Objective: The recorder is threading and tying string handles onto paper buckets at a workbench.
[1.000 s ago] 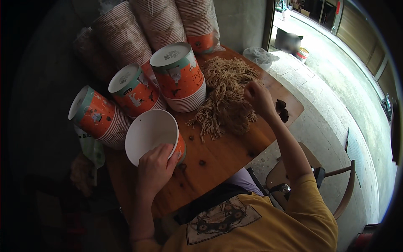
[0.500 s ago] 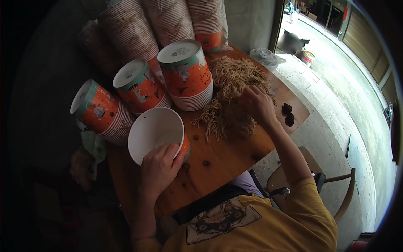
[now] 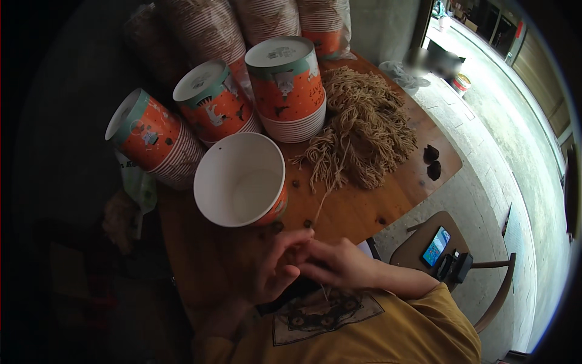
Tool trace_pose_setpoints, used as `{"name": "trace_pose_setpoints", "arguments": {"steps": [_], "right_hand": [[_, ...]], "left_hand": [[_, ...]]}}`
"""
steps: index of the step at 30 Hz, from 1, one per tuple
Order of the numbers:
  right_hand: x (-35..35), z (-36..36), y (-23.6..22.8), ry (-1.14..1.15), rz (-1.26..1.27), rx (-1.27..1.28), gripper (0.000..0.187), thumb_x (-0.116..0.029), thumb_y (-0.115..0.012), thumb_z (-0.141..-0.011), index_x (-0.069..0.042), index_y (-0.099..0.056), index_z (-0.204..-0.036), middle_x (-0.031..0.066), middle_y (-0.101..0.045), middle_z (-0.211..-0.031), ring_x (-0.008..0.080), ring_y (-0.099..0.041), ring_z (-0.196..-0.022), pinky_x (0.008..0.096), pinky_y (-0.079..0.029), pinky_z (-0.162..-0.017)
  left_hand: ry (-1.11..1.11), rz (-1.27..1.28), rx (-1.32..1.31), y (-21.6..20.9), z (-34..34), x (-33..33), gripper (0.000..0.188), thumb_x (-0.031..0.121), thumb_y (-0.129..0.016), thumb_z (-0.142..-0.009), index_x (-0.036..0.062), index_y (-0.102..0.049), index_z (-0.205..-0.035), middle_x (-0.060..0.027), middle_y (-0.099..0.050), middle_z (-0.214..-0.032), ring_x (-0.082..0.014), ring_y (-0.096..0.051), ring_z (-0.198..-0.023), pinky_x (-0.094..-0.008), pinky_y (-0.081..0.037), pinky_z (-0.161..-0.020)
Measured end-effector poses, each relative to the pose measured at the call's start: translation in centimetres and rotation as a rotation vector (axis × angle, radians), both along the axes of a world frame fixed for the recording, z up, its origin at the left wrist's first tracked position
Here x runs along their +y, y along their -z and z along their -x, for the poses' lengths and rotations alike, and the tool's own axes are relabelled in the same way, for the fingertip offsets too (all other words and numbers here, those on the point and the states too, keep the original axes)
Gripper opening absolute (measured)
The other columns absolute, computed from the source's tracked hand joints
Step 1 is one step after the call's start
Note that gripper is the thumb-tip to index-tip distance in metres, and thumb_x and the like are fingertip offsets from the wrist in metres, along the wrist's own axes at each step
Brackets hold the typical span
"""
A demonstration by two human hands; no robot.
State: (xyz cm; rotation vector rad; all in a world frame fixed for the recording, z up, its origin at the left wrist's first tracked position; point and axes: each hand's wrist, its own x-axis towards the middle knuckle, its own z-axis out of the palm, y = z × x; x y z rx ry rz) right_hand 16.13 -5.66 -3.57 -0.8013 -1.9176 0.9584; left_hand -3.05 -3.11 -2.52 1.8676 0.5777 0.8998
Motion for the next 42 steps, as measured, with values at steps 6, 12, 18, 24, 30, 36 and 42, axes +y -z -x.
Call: {"name": "trace_pose_setpoints", "arguments": {"steps": [6,12,18,24,30,36,42], "right_hand": [[1.9,-1.5,-0.6,0.058,0.78,0.499,0.014,-0.02,-0.056,-0.096,-0.007,-0.052,-0.093,-0.0037,-0.052,-0.064,0.0043,-0.052,-0.05,0.0175,-0.037,-0.044],[3.6,-0.9,-0.4,0.074,0.823,0.613,0.016,-0.024,-0.056,-0.096,-0.008,-0.053,-0.094,-0.0052,-0.049,-0.062,0.0026,-0.047,-0.047,0.0171,-0.033,-0.043],[4.2,-1.8,-0.5,-0.034,0.832,0.544,0.019,-0.025,-0.058,-0.095,-0.007,-0.056,-0.092,-0.0029,-0.056,-0.063,0.0031,-0.048,-0.046,0.0179,-0.034,-0.044],[4.3,-2.2,-1.1,0.063,0.807,0.323,0.013,-0.02,-0.062,-0.092,-0.007,-0.061,-0.088,-0.0055,-0.055,-0.064,0.0007,-0.045,-0.046,0.0158,-0.031,-0.042],[5.7,-4.1,1.7,0.325,0.61,0.376,0.013,-0.02,-0.063,-0.091,-0.008,-0.06,-0.087,-0.0065,-0.054,-0.07,-0.0003,-0.045,-0.054,0.0158,-0.032,-0.047],[5.6,-4.0,2.6,0.606,-0.147,-0.362,0.019,-0.014,-0.067,-0.082,-0.003,-0.056,-0.094,0.0089,-0.058,-0.086,0.0226,-0.057,-0.073,0.0328,-0.046,-0.066],[3.3,-0.9,1.5,0.256,-0.111,-0.059,0.018,-0.012,-0.061,-0.088,-0.001,-0.053,-0.1,0.0165,-0.056,-0.099,0.0359,-0.058,-0.089,0.041,-0.048,-0.072]], "left_hand": [[-0.097,0.163,0.03,2.2,1.0,-0.6,0.052,0.034,-0.059,-0.094,-0.0001,-0.043,-0.13,-0.0117,-0.046,-0.124,-0.0171,-0.054,-0.1,-0.0274,-0.048,-0.08],[-0.18,0.428,-0.225,3.9,-2.3,-1.2,0.046,0.017,-0.058,-0.095,0.0043,-0.034,-0.132,-0.0086,-0.051,-0.121,-0.013,-0.054,-0.106,-0.0247,-0.047,-0.081],[-0.107,0.557,-0.281,3.4,-3.4,-0.5,0.029,0.014,-0.054,-0.097,0.0056,-0.043,-0.123,0.001,-0.055,-0.097,-0.0047,-0.052,-0.083,-0.0201,-0.042,-0.071],[-0.128,0.584,-0.169,3.3,-3.3,-0.2,0.011,0.015,-0.055,-0.097,0.0048,-0.055,-0.102,0.002,-0.054,-0.093,-0.0034,-0.049,-0.078,-0.0198,-0.042,-0.069],[-0.193,0.472,-0.072,3.7,-2.4,-0.8,0.015,0.02,-0.053,-0.098,0.0055,-0.057,-0.095,0.0025,-0.056,-0.081,-0.0044,-0.051,-0.072,-0.0196,-0.042,-0.065],[-0.355,0.089,0.294,2.9,-1.2,-0.3,0.011,0.011,-0.057,-0.094,0.0019,-0.053,-0.09,-0.0075,-0.057,-0.077,-0.0178,-0.057,-0.068,-0.0286,-0.047,-0.063],[-0.408,-0.511,0.481,1.2,-1.4,0.2,0.014,0.009,-0.063,-0.086,0.0036,-0.05,-0.086,-0.009,-0.053,-0.078,-0.0268,-0.059,-0.074,-0.036,-0.048,-0.062]]}}
